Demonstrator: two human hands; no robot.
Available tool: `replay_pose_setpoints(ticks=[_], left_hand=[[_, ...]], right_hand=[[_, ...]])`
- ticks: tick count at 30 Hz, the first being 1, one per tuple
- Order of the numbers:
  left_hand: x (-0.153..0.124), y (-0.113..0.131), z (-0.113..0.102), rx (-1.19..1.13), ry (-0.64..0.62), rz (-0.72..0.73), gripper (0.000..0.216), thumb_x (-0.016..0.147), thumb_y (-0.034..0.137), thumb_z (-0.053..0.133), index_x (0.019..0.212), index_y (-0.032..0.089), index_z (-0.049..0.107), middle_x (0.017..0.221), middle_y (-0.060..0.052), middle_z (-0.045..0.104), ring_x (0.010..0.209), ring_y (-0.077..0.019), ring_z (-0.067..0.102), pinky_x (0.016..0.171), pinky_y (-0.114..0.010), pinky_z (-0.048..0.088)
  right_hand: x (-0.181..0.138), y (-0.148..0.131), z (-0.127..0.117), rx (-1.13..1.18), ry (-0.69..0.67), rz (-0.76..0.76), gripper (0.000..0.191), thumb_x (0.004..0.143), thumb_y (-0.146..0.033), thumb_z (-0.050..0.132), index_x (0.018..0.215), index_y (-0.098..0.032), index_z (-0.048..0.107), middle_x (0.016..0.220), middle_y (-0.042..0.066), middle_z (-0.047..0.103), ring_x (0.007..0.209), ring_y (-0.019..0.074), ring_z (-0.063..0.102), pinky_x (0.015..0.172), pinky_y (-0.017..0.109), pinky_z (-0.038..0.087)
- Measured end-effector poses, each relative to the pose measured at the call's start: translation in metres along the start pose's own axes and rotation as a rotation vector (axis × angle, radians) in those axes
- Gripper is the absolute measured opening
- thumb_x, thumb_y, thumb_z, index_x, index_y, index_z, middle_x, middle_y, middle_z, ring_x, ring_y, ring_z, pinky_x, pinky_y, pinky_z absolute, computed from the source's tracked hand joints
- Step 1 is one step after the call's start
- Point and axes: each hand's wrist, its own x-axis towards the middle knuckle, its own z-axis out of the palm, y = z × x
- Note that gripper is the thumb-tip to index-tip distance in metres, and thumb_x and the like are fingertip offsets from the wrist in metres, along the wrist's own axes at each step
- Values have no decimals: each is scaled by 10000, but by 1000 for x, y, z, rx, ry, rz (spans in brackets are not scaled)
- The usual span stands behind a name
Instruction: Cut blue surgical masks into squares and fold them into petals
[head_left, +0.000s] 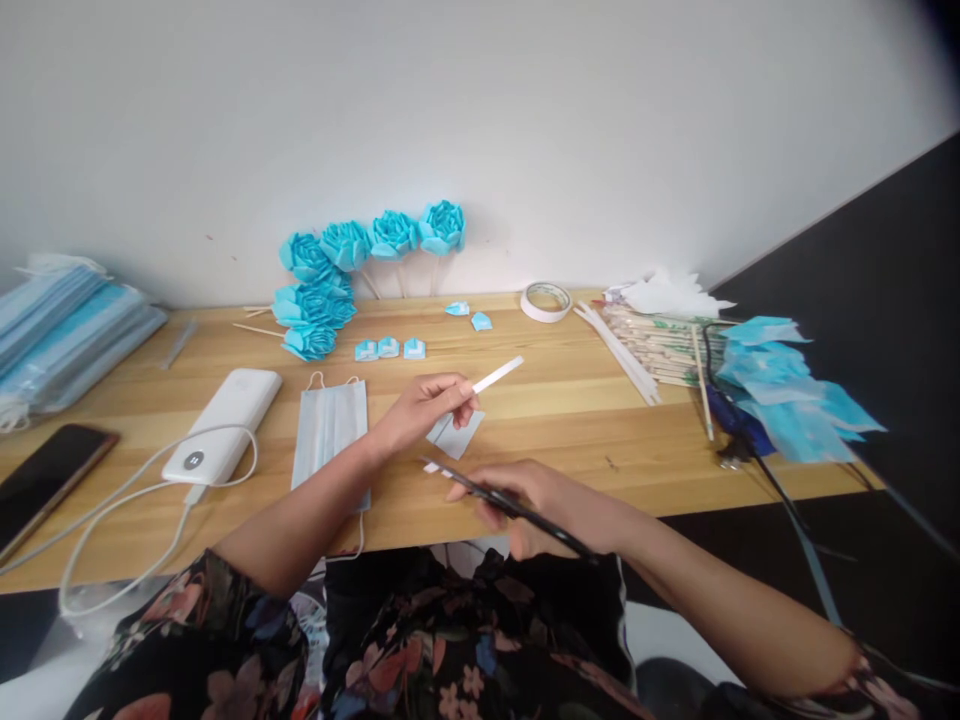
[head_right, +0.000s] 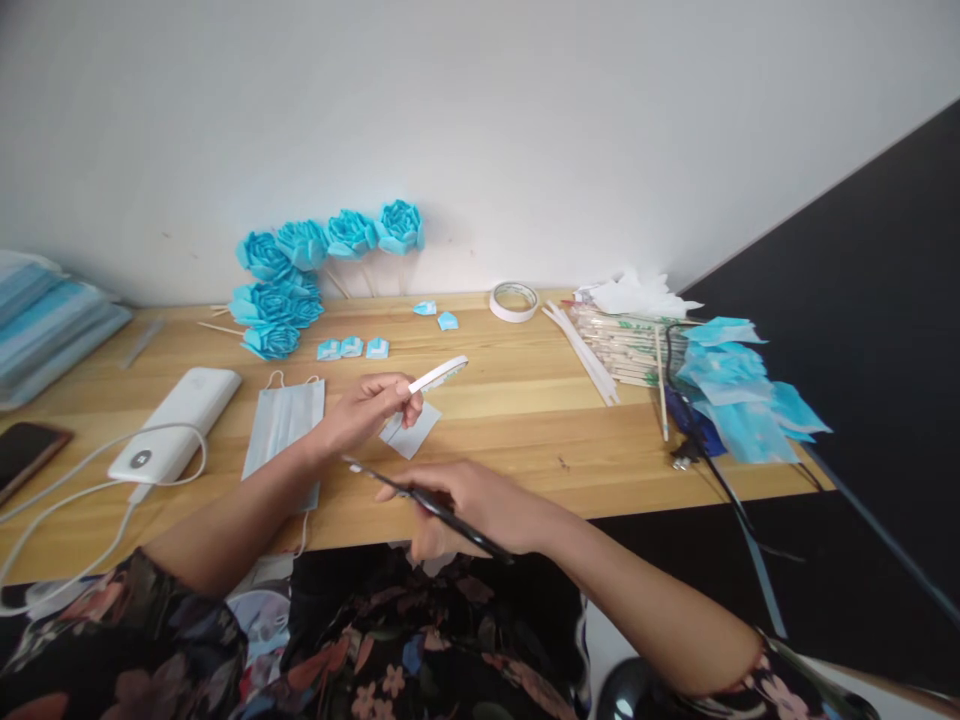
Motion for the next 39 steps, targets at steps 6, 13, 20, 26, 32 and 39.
replay_pose_setpoints(ticks=[6, 13, 20, 26, 32, 39], left_hand=[[-1, 2, 1, -73, -5, -31, 513, 881, 631, 604, 782, 132, 667, 691, -26, 623, 632, -120, 564, 638, -261, 443], [1, -6, 1, -121, 9, -57, 538, 865, 660, 611, 792, 130, 667, 696, -31, 632, 627, -119, 575, 633, -266, 449], [4, -2, 3, -322, -70, -66, 412, 896, 529, 618, 894, 119, 654, 795, -69, 656, 714, -159, 630, 658, -295, 505], [2, 2, 3, -404, -67, -70, 206, 826, 303, 709, 917, 126, 657, 850, -58, 659, 784, -156, 646, 742, -299, 512], [3, -3, 1, -316, -54, -77, 350, 866, 466, 694, 835, 119, 665, 766, -63, 661, 710, -144, 630, 722, -294, 492], [0, 2, 4, -287, -90, -91, 454, 856, 565, 683, 824, 112, 671, 775, -69, 649, 730, -154, 623, 723, -300, 496]], right_hand=[[-19, 10, -18, 182, 205, -28, 736, 859, -742, 564, 1252, -125, 649, 751, 6, 525, 592, 113, 508, 582, 275, 484], [-22, 10, -21, 154, 210, -19, 681, 923, -689, 521, 1259, -108, 636, 755, 8, 550, 531, 86, 520, 516, 237, 440], [-20, 17, -22, 210, 242, -7, 665, 934, -667, 523, 1274, -105, 624, 740, -5, 524, 530, 90, 520, 490, 234, 458], [-23, 16, -26, 207, 304, -50, 640, 941, -656, 521, 1261, -115, 639, 718, -8, 525, 524, 92, 511, 474, 231, 456], [-23, 16, -23, 230, 276, -10, 680, 920, -677, 538, 1276, -104, 625, 718, -9, 527, 519, 90, 511, 481, 234, 448], [-18, 10, -23, 203, 243, -31, 642, 945, -644, 525, 1271, -101, 628, 721, -10, 529, 516, 84, 510, 481, 229, 449]])
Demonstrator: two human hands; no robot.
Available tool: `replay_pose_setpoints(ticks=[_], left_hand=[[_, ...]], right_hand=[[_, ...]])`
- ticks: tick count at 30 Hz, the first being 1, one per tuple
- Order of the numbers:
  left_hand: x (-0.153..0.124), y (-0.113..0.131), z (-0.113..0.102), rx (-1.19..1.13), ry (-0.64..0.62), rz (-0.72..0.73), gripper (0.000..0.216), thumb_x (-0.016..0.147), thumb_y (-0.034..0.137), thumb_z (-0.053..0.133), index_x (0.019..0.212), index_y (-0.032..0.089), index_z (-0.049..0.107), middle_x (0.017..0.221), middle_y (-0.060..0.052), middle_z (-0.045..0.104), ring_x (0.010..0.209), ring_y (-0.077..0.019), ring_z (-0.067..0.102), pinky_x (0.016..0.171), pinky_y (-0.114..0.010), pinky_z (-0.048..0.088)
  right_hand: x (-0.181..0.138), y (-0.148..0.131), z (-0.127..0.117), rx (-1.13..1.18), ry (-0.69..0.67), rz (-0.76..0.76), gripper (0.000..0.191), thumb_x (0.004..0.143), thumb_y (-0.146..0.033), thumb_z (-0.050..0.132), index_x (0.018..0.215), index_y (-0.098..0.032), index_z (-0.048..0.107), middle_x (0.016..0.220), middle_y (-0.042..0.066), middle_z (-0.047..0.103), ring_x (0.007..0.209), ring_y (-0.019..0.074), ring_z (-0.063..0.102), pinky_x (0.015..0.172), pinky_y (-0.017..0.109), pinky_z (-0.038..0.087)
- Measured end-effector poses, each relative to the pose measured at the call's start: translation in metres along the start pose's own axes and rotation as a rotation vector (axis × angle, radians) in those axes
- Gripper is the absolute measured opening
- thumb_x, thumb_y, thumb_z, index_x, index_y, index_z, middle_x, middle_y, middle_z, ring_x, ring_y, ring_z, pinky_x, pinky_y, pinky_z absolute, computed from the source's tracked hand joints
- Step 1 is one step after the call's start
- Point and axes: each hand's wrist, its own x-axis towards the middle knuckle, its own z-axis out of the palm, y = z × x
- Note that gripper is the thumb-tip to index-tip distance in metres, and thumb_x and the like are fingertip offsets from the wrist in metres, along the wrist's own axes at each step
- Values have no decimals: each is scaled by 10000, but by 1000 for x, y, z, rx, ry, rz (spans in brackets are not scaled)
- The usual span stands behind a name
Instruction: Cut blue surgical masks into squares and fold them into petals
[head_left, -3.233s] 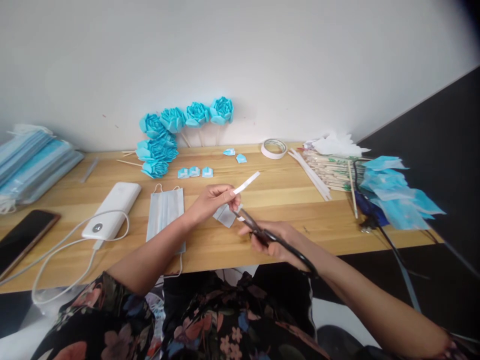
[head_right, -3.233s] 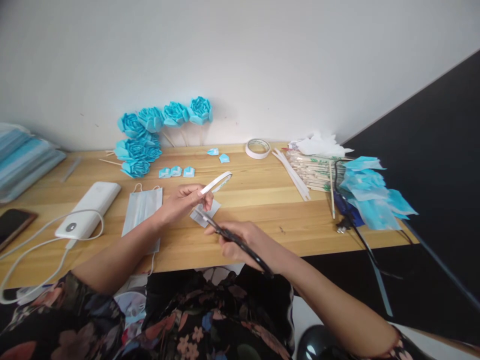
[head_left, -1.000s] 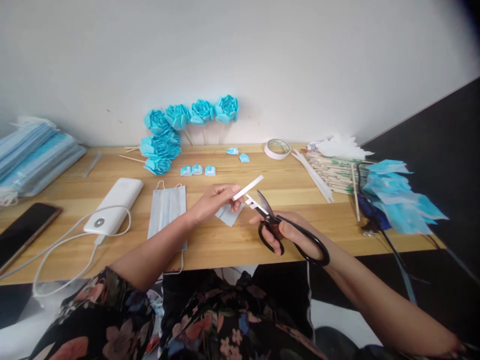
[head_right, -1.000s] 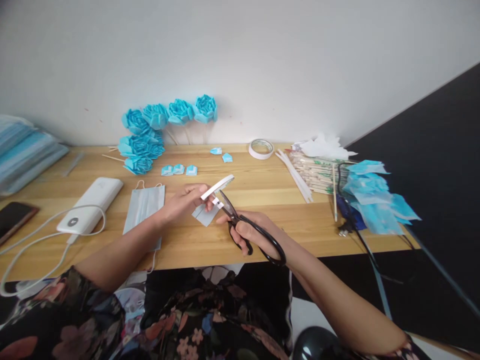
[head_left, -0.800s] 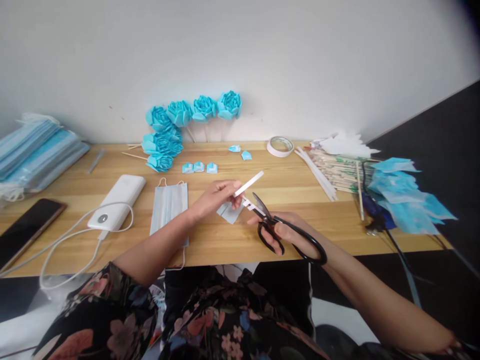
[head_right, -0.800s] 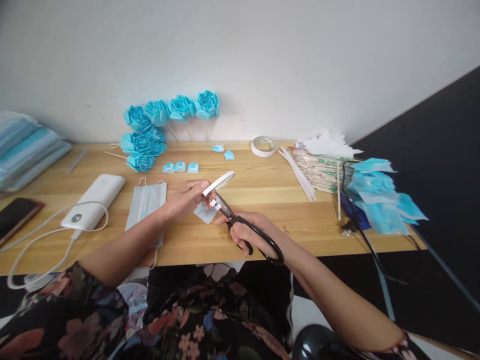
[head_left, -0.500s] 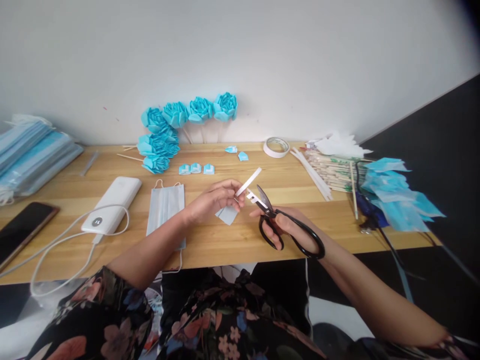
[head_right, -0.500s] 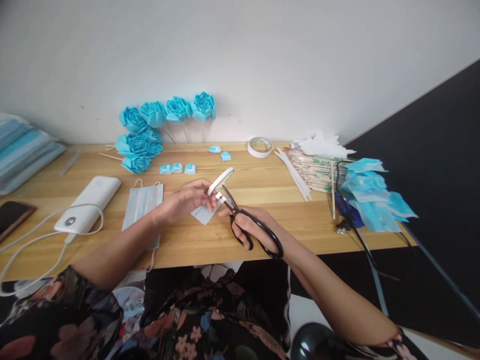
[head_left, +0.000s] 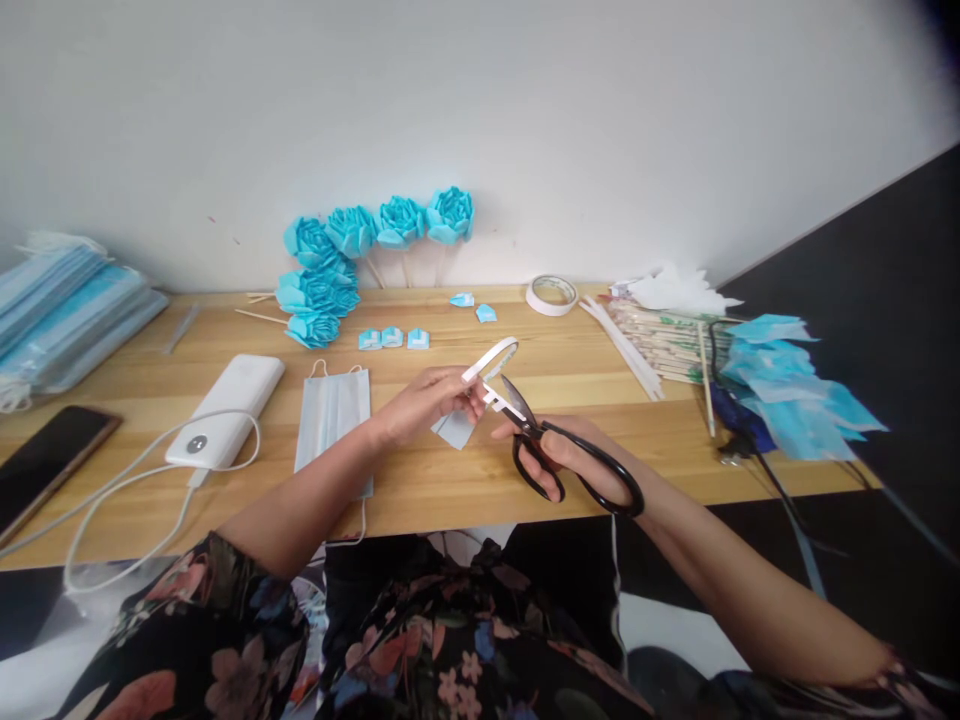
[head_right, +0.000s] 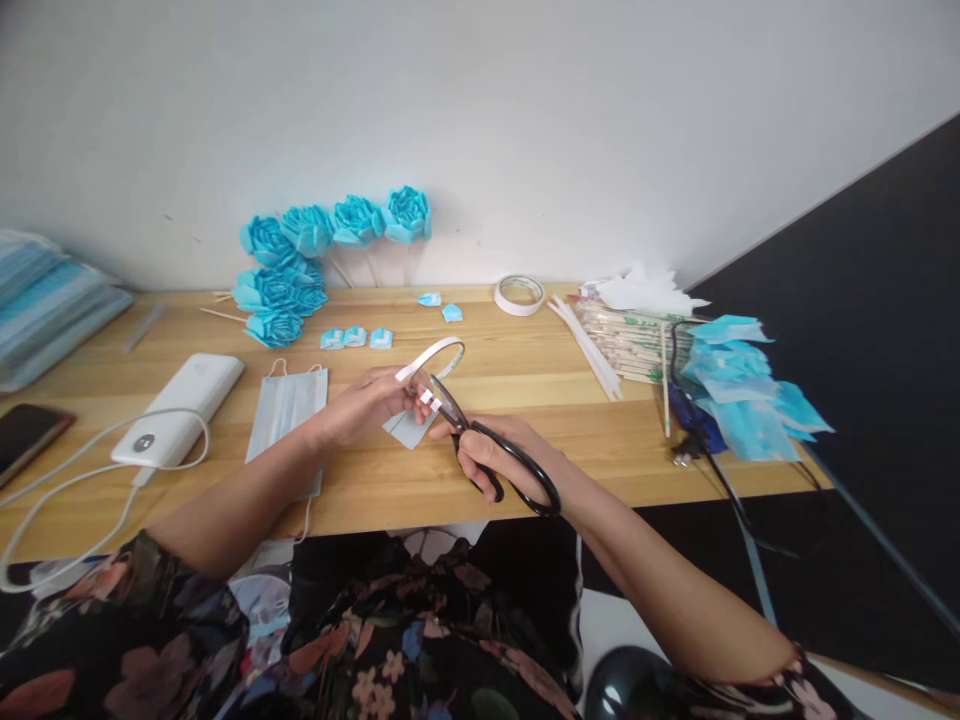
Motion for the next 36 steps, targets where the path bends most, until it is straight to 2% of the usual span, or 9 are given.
replay_pose_setpoints(ticks=[6, 19, 31, 36], left_hand=[[-2, 2, 1, 59, -23, -13, 423, 854, 538, 695, 853, 115, 678, 813, -65, 644, 767, -155, 619, 753, -303, 490], [-3, -1, -2, 140, -12, -45, 468, 844, 603, 671, 891, 138, 673, 855, -69, 660, 812, -173, 621, 768, -313, 473], [-4, -1, -2, 150, -19, -28, 484, 852, 607, 667, 910, 127, 675, 868, -76, 673, 809, -179, 621, 775, -325, 474], [-3, -3, -3, 141, -22, -11, 479, 851, 603, 673, 909, 128, 681, 875, -80, 674, 825, -182, 627, 802, -340, 482]], right_hand=[[2, -2, 1, -3, -3, 11, 625, 942, -638, 536, 1260, -109, 637, 718, -10, 532, 525, 86, 508, 479, 225, 448], [5, -4, 2, 15, -34, -10, 612, 941, -621, 552, 1238, -93, 640, 708, -14, 534, 508, 82, 510, 463, 222, 451], [6, -10, 5, -18, 24, 49, 682, 881, -675, 594, 1200, -79, 680, 622, -34, 529, 404, 61, 455, 385, 207, 410], [6, -5, 4, -25, 49, 63, 684, 888, -664, 591, 1222, -74, 680, 572, -51, 505, 363, 44, 401, 347, 184, 353]])
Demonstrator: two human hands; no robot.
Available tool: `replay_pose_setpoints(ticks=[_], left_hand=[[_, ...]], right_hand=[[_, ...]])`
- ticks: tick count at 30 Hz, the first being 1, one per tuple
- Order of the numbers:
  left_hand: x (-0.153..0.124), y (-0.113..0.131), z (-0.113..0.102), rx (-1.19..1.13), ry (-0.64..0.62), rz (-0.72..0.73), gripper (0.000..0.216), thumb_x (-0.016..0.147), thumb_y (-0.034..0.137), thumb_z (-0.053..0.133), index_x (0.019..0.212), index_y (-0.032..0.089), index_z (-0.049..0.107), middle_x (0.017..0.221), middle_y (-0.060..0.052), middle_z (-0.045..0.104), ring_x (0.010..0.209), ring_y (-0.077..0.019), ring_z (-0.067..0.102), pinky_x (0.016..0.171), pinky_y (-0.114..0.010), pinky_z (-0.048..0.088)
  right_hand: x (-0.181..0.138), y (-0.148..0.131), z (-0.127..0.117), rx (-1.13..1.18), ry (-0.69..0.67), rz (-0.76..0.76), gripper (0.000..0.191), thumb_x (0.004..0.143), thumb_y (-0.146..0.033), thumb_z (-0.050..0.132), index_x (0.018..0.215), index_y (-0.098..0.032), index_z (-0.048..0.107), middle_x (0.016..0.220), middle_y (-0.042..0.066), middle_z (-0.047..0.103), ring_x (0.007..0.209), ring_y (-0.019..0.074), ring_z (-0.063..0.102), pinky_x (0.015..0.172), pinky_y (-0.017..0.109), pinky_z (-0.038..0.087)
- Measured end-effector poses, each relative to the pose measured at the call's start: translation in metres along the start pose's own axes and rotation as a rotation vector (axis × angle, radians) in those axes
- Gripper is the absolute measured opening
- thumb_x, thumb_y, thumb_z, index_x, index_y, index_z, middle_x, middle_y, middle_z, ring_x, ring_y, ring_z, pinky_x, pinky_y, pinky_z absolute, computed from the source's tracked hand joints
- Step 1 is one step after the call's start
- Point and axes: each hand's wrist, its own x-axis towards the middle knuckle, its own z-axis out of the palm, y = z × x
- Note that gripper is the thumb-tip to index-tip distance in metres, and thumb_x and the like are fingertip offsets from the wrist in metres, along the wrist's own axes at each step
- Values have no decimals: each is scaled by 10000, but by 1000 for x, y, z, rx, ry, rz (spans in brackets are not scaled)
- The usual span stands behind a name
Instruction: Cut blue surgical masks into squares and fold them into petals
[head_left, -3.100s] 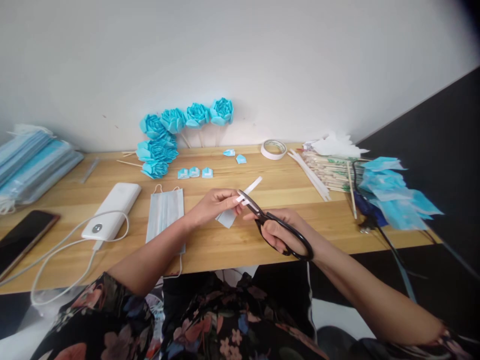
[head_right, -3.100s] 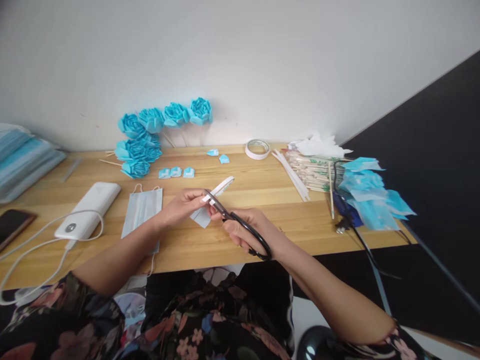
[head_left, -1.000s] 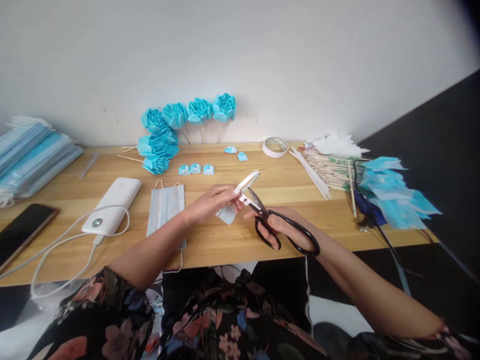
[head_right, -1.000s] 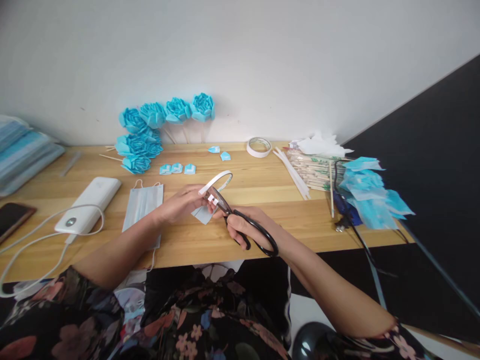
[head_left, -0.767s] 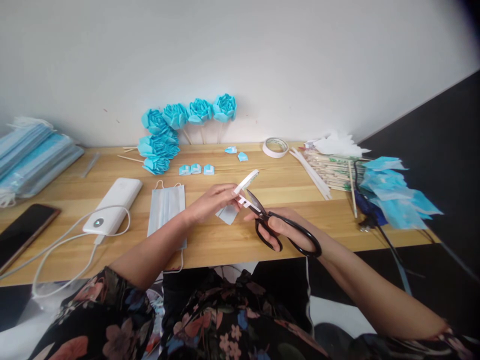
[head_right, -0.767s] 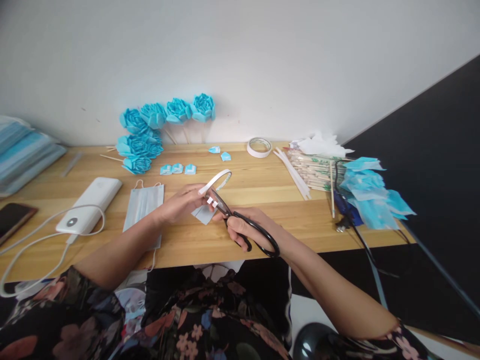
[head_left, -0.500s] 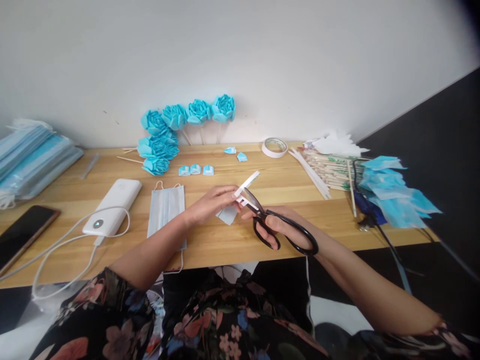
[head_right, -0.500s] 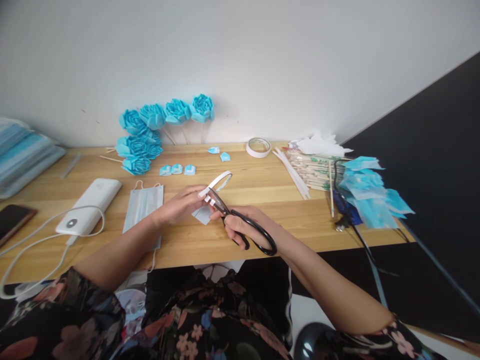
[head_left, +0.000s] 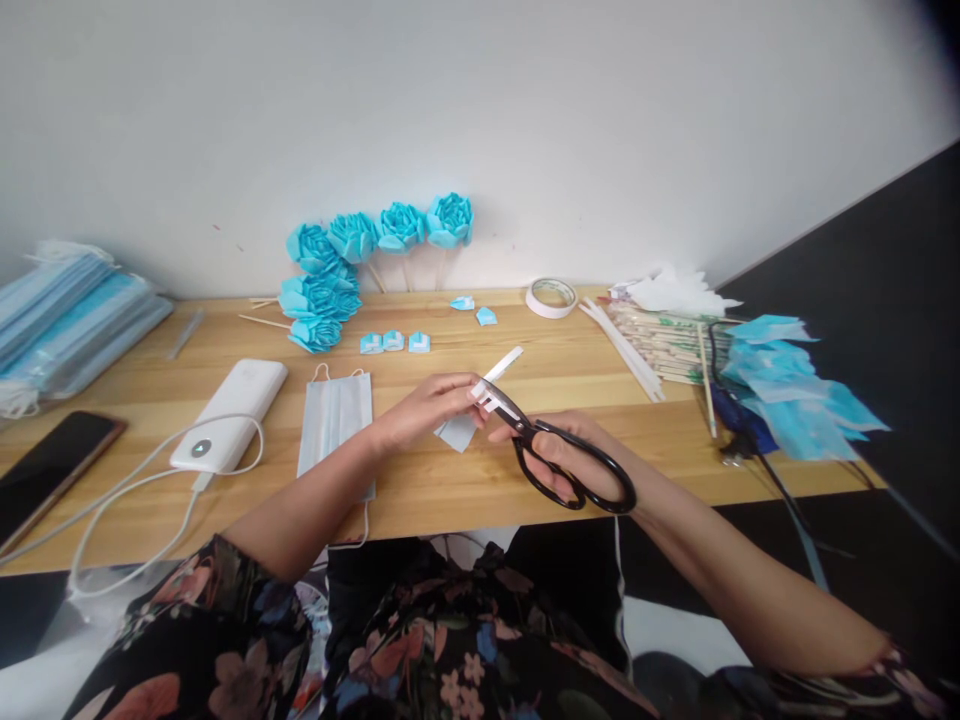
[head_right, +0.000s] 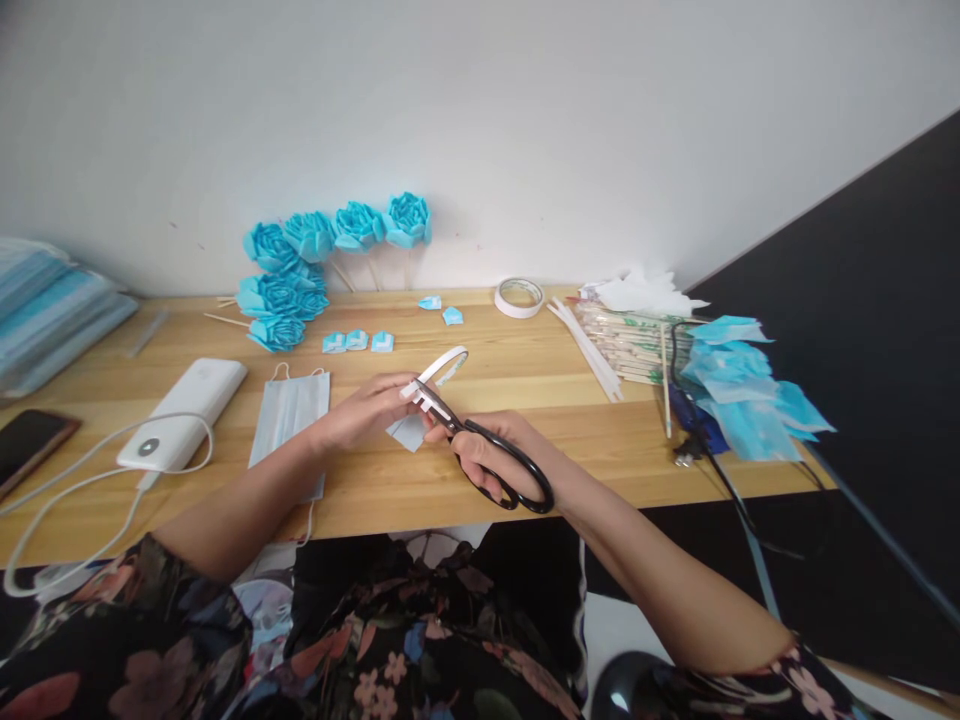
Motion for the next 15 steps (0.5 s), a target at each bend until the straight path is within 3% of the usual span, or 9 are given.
replay_pose_setpoints(ticks=[8, 15], left_hand=[[0, 1, 0, 6, -12, 2, 457, 882, 570, 648, 911, 116, 687, 903, -102, 682, 851, -192, 641, 833, -356, 492], [0, 2, 0, -146, -86, 81, 367, 888, 475, 657, 936, 113, 698, 939, -105, 685, 869, -199, 664, 838, -344, 510]], right_hand=[[-2, -6, 2, -17, 38, -4, 697, 872, -686, 595, 1194, -77, 705, 521, -74, 449, 344, 35, 356, 330, 169, 288], [-3, -4, 1, -12, 61, -43, 677, 893, -672, 581, 1178, -71, 714, 500, -80, 422, 337, 36, 345, 328, 169, 294]])
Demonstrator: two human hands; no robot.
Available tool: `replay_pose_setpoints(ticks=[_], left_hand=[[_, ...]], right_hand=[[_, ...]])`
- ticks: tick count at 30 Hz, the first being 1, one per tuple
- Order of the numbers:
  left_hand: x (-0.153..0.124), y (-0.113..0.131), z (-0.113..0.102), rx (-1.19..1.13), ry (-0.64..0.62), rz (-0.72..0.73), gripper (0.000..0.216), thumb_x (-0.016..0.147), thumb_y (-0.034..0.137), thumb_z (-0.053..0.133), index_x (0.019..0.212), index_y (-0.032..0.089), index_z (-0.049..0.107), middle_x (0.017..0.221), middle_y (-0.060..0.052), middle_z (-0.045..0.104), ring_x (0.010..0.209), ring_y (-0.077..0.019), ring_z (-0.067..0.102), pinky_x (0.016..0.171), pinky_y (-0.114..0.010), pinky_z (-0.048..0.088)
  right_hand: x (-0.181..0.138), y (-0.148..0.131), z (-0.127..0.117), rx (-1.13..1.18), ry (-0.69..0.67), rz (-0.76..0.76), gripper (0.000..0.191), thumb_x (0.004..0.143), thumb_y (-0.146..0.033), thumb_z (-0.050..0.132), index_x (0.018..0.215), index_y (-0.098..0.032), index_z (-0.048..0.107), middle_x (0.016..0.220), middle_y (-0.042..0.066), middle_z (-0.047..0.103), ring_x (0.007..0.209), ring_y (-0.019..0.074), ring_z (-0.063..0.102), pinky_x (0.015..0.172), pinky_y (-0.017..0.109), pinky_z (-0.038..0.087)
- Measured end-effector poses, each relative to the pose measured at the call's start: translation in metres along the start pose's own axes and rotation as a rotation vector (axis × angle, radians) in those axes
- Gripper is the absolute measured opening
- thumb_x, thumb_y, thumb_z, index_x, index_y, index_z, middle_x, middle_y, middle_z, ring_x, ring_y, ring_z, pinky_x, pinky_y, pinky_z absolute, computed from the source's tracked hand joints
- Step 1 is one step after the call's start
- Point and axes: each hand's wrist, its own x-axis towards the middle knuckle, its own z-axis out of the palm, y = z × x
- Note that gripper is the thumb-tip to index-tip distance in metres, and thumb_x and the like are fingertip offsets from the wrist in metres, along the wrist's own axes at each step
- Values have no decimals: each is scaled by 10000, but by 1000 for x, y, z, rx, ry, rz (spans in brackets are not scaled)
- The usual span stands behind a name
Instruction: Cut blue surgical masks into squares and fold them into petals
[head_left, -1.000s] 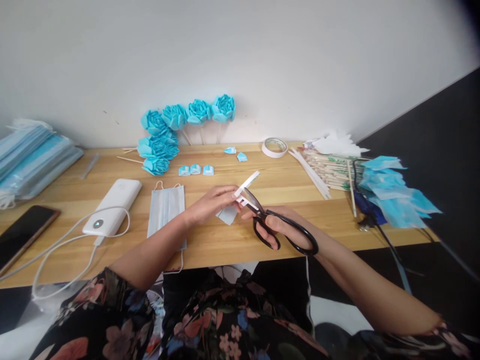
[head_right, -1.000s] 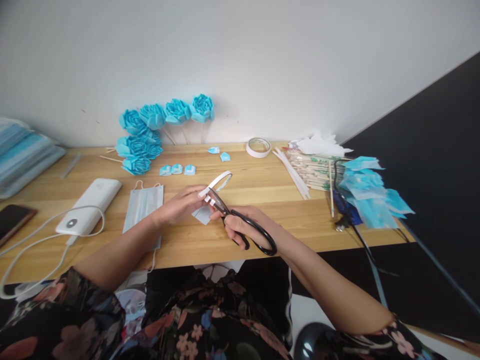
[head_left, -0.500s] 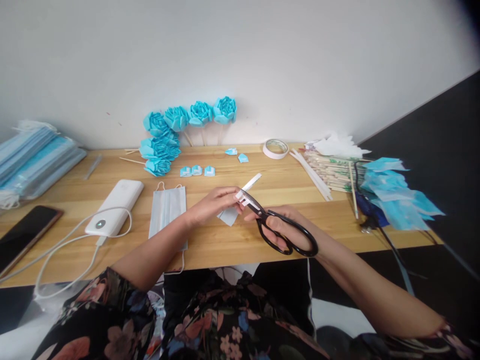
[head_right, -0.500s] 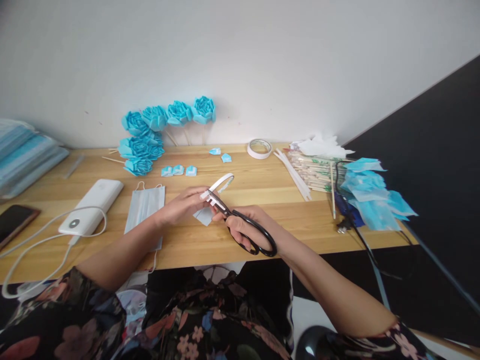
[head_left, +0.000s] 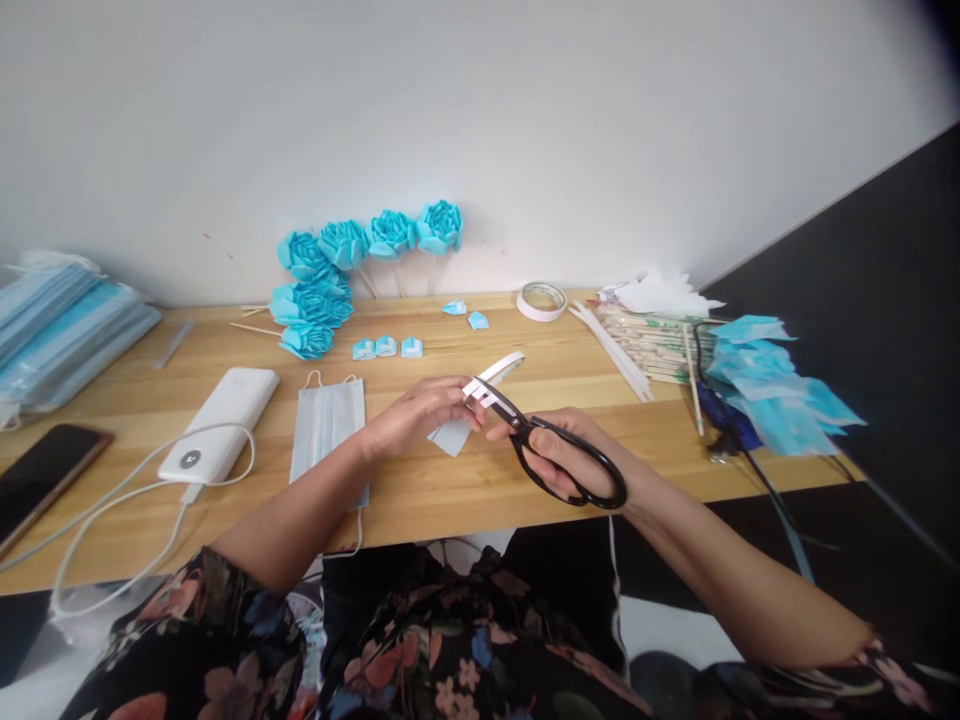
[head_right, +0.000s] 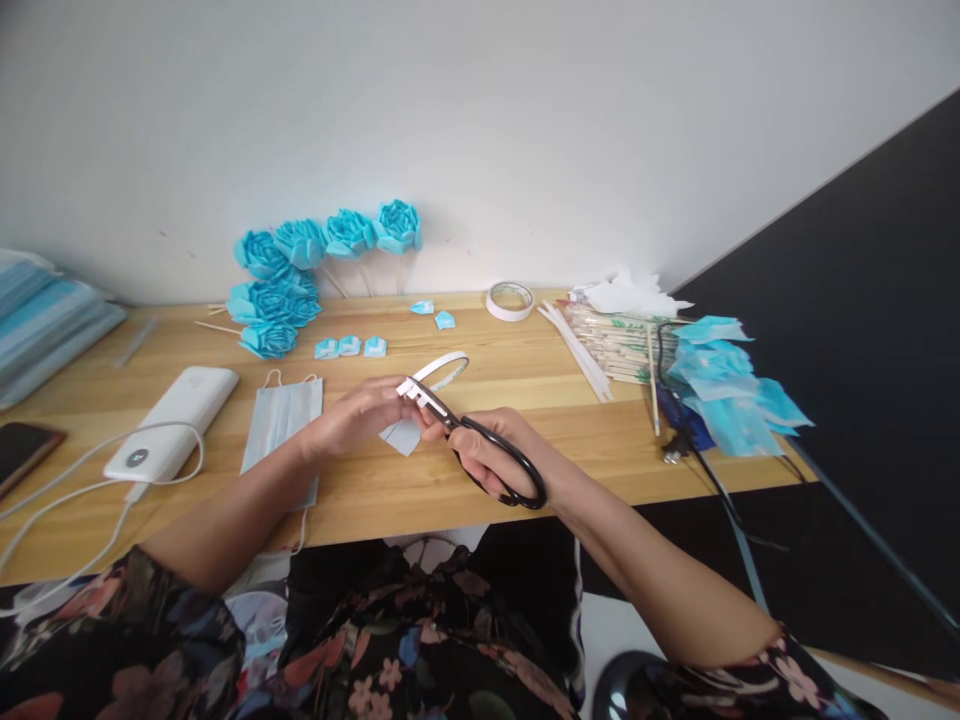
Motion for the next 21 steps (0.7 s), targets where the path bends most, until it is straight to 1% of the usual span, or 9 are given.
replay_pose_setpoints(ticks=[3, 6, 8, 10, 13, 15, 18, 21], left_hand=[[-1, 1, 0, 126, 31, -43, 368, 921, 490, 623, 920, 127, 684, 901, -87, 689, 786, -161, 653, 764, -305, 499], [-2, 5, 2, 292, 44, -73, 437, 952, 546, 553, 877, 134, 677, 755, -49, 658, 654, -117, 584, 637, -255, 439], [-2, 7, 5, 344, 57, -79, 467, 942, 572, 548, 846, 133, 675, 682, -26, 618, 596, -104, 540, 579, -241, 394], [-1, 9, 7, 342, 102, -72, 467, 922, 581, 566, 853, 134, 683, 671, -9, 593, 561, -93, 503, 545, -236, 363], [0, 10, 7, 315, 163, -60, 447, 906, 570, 583, 885, 139, 697, 712, -5, 595, 580, -95, 504, 549, -236, 366], [0, 9, 5, 322, 163, -62, 451, 904, 570, 583, 853, 137, 695, 696, -7, 592, 606, -105, 517, 572, -239, 374], [0, 7, 2, 316, 162, -67, 473, 909, 582, 572, 801, 134, 681, 658, -7, 582, 614, -111, 515, 591, -243, 378], [0, 4, 1, 258, 188, -67, 463, 897, 580, 592, 772, 139, 660, 663, -12, 593, 621, -118, 530, 608, -253, 401]], right_hand=[[0, -1, -2, 10, 4, -1, 661, 889, -671, 589, 1159, -83, 720, 510, -88, 409, 346, 31, 337, 356, 179, 375], [-1, -1, -2, 8, 13, -5, 653, 887, -677, 584, 1137, -91, 726, 513, -94, 398, 352, 32, 339, 401, 203, 455], [0, 0, 0, -4, 12, 9, 665, 871, -684, 595, 1131, -86, 726, 500, -97, 392, 356, 37, 345, 421, 212, 474], [0, 3, 2, -29, -10, 59, 660, 847, -674, 627, 1136, -89, 726, 499, -95, 407, 368, 41, 363, 440, 215, 480], [2, 8, 5, -25, -74, 135, 599, 784, -615, 725, 1130, -126, 729, 556, -78, 476, 423, 52, 427, 490, 221, 488], [3, 9, 5, 6, -107, 136, 613, 727, -605, 783, 1123, -141, 727, 593, -68, 512, 481, 65, 461, 553, 236, 504], [3, 8, 2, 66, -123, 108, 753, 643, -695, 807, 1126, -124, 710, 582, -70, 514, 517, 80, 456, 658, 284, 533], [-1, 8, -3, 88, -125, 76, 873, 609, -784, 768, 1158, -110, 684, 596, -68, 510, 520, 86, 450, 728, 336, 547]])
